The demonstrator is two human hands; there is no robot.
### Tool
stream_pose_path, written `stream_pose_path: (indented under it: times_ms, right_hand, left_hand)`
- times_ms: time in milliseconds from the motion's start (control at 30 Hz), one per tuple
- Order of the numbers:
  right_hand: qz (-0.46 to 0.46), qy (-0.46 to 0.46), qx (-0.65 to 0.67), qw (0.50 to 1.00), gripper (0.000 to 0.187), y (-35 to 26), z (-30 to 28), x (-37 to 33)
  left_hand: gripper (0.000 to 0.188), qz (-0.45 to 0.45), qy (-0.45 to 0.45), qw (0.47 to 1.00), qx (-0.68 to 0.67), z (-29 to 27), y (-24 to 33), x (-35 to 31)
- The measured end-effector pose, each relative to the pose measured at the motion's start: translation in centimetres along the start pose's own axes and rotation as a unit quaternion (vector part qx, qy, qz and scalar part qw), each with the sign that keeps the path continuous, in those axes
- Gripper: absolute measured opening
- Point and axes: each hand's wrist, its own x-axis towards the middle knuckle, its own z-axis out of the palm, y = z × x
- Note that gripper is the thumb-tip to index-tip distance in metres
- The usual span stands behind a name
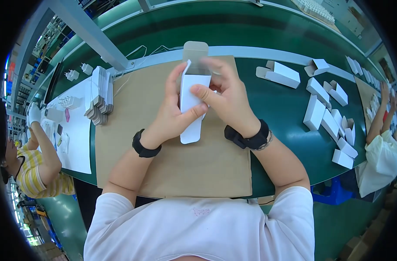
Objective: Folding white cardboard flats into boxes at a manual assembly station.
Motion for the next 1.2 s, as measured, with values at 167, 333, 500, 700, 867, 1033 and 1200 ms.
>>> stream_pose_path:
  times_ms: [167, 333, 500, 700, 867, 1033, 1200]
  right_hand:
    - [0.055, -0.053, 0.016, 0.997, 0.019, 1.9, -2.0, 0.2]
    - [0.016, 0.006, 0.011, 1.000, 0.021, 1.3, -0.6, -0.2]
    - [-0.056, -0.003, -0.033, 0.998, 0.035, 0.1, -1.3, 0.2]
    - [0.036, -0.049, -0.076, 0.995, 0.022, -1.5, -3.3, 1.1]
    - [0.068, -0.089, -0.095, 0.989, 0.024, -1.6, -3.9, 1.3]
    - [0.031, -0.113, -0.025, 0.993, 0.029, -0.5, -3.4, 0.3]
    - [0.005, -0.097, -0.146, 0.984, 0.035, -1.0, -4.2, -0.7]
  left_hand:
    - [0.065, -0.032, 0.029, 0.997, 0.061, 0.2, -0.8, -0.2]
    - [0.071, -0.089, -0.044, 0.981, -0.166, -0.3, -0.1, 0.1]
    - [0.080, -0.111, -0.082, 0.978, -0.159, -0.3, -0.3, -0.1]
    - [0.091, -0.077, -0.107, 0.991, 0.008, -1.1, -0.1, -0.1]
    - [0.089, -0.107, -0.089, 0.990, 0.005, -1.1, 0.2, 0.1]
    - [0.086, -0.114, -0.068, 0.991, -0.018, -1.0, 0.1, 0.2]
    - [0.089, -0.142, -0.049, 0.987, -0.052, -0.6, -0.5, -0.1]
